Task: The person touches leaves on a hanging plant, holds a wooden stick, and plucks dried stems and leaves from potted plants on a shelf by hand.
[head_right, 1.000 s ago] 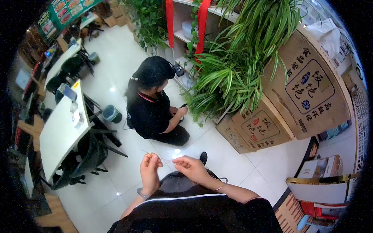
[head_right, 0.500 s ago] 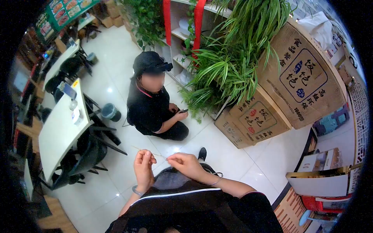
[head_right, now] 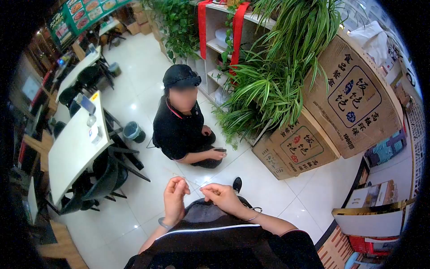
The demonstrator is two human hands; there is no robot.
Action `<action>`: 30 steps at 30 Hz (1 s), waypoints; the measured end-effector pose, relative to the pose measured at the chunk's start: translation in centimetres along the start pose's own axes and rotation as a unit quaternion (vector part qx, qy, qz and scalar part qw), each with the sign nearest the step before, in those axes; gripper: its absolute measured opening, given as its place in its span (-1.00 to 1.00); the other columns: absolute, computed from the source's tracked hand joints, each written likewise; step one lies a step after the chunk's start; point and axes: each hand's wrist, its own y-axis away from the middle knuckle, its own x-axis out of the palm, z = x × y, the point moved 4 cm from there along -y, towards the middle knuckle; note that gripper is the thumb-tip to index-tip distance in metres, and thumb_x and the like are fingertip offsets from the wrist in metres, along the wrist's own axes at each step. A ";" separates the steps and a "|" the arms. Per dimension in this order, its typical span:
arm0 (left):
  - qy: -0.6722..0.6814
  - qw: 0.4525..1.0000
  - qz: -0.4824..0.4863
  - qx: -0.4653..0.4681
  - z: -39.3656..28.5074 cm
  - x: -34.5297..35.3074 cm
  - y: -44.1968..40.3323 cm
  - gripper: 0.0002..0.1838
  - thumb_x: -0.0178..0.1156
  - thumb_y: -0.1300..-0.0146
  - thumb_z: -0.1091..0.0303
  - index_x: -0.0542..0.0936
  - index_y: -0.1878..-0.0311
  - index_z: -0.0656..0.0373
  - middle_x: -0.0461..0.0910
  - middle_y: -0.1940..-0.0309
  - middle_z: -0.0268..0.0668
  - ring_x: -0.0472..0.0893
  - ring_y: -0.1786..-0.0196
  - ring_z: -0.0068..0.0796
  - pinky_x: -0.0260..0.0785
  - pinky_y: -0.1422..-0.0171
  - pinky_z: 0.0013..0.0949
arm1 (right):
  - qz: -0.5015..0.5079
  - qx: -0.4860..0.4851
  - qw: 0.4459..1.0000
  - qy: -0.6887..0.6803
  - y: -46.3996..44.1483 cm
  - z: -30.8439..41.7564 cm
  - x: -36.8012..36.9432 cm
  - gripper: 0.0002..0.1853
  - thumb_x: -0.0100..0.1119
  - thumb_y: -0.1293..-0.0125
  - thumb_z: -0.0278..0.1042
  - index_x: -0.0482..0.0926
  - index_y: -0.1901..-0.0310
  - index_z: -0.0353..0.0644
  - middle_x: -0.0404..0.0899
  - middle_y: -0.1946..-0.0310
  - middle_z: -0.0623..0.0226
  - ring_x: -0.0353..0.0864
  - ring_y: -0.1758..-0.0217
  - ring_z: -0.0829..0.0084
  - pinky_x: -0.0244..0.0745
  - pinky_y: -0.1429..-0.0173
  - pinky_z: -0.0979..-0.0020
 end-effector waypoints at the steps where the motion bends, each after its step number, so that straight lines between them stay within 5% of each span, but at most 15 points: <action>1: 0.001 1.000 0.004 -0.003 0.1 0.1 0.0 -0.85 0.18 -0.22 0.43 0.49 0.18 0.26 0.47 0.38 -0.38 0.42 0.38 -0.64 0.28 0.23 -0.57 | 0.006 0.003 1.000 -0.005 0.0 -0.1 -0.1 -0.79 0.09 -0.32 -0.32 0.59 0.09 -0.20 0.56 0.48 0.49 0.39 0.51 0.76 0.28 0.43 0.71; 30: -0.093 0.985 0.118 -0.081 1.6 5.5 -2.0 -0.77 0.15 -0.27 0.36 0.59 0.08 0.28 0.53 0.36 -0.41 0.41 0.35 -0.70 0.26 0.17 -0.64 | 0.028 0.040 0.998 -0.038 -0.9 -1.0 -4.6 -0.74 0.08 -0.32 -0.27 0.56 0.04 -0.20 0.60 0.43 0.45 0.43 0.49 0.73 0.35 0.40 0.68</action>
